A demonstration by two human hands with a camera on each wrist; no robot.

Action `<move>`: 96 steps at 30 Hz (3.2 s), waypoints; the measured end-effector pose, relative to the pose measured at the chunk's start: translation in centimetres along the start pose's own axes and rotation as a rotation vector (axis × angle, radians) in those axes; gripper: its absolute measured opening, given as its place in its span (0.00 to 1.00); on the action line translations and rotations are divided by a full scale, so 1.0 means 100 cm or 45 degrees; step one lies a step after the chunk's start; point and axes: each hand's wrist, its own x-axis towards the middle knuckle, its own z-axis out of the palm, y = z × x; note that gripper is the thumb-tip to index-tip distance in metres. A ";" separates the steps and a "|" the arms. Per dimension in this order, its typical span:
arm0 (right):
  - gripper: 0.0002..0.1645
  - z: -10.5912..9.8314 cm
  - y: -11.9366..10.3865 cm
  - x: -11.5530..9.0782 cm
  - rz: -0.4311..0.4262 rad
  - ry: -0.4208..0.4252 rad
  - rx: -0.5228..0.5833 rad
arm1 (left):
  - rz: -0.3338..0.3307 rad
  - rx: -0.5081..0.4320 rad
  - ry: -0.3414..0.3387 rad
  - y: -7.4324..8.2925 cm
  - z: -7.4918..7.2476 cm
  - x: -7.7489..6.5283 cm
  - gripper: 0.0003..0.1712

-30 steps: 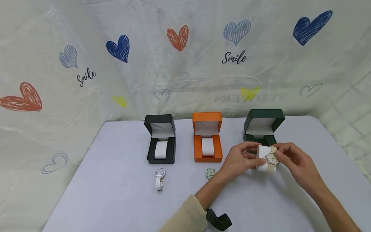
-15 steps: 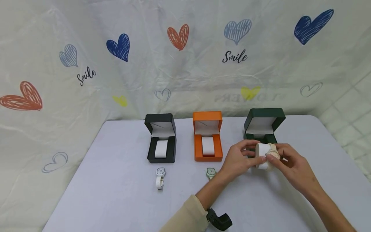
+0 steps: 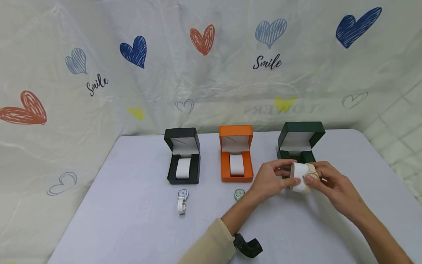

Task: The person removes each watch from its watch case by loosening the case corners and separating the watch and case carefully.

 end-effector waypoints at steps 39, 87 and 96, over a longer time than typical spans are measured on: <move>0.08 -0.010 0.004 -0.002 0.168 -0.114 0.098 | -0.125 -0.029 -0.031 0.001 -0.008 0.002 0.26; 0.18 -0.004 0.025 -0.002 0.006 -0.136 0.910 | -0.148 -0.275 -0.068 0.000 -0.012 0.003 0.28; 0.17 -0.005 0.029 -0.003 0.038 -0.158 0.925 | -0.139 -0.323 -0.087 0.002 -0.013 0.003 0.28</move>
